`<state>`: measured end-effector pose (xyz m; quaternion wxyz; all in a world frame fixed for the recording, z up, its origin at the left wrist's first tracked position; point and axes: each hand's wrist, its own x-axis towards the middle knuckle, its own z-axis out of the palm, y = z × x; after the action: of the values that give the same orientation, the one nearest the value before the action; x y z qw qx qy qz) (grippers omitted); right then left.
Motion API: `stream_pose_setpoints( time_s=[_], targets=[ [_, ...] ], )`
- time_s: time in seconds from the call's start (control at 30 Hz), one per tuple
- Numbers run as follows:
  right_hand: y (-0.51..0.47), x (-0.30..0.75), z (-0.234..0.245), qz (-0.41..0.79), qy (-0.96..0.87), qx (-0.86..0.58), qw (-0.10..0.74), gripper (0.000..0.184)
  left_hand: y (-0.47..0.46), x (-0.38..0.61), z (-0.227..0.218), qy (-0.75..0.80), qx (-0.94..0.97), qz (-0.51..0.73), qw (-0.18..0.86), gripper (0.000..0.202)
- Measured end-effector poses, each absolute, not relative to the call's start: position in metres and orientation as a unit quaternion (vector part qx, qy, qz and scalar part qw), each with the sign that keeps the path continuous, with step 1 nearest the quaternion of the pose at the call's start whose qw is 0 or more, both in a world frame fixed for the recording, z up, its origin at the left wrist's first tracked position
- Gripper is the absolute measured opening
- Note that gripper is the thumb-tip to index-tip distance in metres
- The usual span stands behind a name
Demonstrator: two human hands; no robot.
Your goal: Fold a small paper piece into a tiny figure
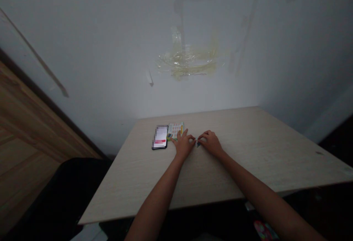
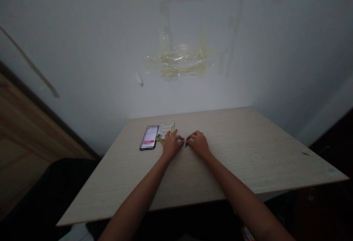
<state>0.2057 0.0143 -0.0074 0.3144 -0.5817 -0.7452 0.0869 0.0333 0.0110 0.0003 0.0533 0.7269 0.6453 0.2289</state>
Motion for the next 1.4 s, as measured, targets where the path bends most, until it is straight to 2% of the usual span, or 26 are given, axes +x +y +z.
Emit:
stream_pose_setpoints(
  time_s=[0.37,1.4],
  targets=[
    [0.02,0.209,-0.011,0.094,-0.744,-0.581,0.316,0.017,0.002,0.034,0.006,0.636,0.725,0.261,0.048,0.013],
    [0.022,0.201,-0.007,0.071,-0.733,-0.619,0.273,0.021,0.002,0.033,0.009,0.66,0.711,0.237,0.04,0.011]
  ],
)
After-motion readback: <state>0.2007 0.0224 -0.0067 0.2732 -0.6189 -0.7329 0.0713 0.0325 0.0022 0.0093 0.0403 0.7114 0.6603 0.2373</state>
